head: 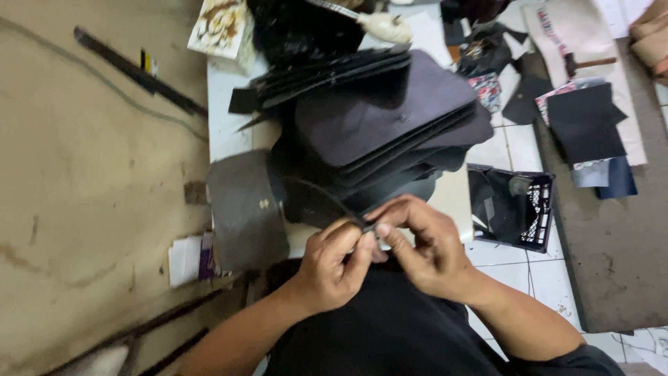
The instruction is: The person is peeling off the protective backing from pre-cut leather pieces at a workshop table.
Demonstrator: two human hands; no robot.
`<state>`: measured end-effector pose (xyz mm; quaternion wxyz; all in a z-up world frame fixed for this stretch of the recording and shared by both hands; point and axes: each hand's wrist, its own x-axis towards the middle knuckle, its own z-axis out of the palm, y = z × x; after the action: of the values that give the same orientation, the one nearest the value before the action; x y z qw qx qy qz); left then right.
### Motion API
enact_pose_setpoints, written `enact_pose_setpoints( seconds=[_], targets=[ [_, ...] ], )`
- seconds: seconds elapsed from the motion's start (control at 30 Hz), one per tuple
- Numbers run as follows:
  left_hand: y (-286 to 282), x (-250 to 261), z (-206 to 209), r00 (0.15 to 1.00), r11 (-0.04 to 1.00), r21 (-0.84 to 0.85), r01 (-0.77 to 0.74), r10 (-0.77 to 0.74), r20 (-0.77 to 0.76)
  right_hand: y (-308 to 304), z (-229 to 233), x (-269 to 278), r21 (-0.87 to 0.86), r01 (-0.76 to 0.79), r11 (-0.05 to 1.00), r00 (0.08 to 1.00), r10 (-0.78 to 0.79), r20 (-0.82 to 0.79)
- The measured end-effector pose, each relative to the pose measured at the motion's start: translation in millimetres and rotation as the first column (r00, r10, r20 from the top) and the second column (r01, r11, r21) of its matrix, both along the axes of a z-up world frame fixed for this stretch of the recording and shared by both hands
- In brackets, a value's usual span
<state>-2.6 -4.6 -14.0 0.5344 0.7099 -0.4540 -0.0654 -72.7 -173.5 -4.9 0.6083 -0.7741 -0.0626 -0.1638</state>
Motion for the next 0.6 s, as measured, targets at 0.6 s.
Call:
enact_pose_setpoints(
  seconds=[0.6],
  targets=[
    [-3.1,5.6,7.3,0.990,0.975,-0.219,0.028,-0.058,-0.132,1.7,5.6,6.3,-0.140,0.024,0.990,0.999,-0.030,-0.035]
  ],
)
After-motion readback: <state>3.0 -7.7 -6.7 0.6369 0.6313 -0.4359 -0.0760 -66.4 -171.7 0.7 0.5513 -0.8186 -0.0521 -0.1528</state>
